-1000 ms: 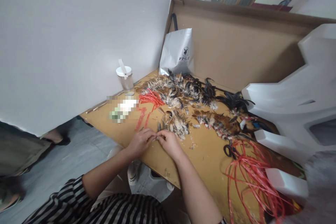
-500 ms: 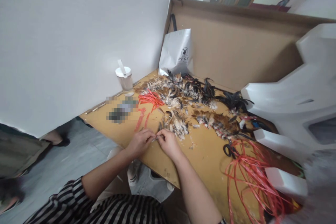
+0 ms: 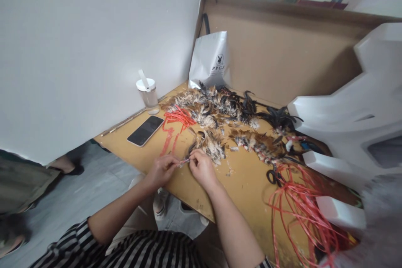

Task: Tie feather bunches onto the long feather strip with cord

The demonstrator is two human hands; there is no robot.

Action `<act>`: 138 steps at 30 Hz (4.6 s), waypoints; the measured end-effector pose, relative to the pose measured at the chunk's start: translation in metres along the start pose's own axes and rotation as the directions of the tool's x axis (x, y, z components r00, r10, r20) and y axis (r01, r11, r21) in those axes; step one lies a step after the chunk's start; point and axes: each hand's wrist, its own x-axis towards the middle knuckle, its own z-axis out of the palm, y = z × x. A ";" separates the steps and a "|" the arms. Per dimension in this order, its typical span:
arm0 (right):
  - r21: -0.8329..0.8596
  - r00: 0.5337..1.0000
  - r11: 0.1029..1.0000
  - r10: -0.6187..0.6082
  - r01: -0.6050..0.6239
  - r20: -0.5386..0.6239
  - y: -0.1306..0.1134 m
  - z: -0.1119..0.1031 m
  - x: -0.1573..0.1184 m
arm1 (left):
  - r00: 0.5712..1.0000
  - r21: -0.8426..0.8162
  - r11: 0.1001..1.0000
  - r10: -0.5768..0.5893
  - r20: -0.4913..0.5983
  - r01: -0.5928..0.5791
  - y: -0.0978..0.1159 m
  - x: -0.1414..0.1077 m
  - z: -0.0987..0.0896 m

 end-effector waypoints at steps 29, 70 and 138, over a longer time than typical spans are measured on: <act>0.820 0.897 0.461 0.422 -0.339 0.133 0.002 -0.040 0.008 | 0.820 -0.849 0.087 -0.325 0.470 0.521 0.040 0.066 0.036; 0.673 0.786 0.689 0.561 -0.269 -0.261 0.022 -0.061 0.013 | 0.852 -0.761 0.387 -0.178 0.493 0.521 0.015 0.111 0.083; 0.830 0.733 0.493 0.661 -0.262 -0.162 0.034 -0.037 0.018 | 0.936 -0.720 0.604 -0.286 0.205 0.343 0.026 0.114 0.082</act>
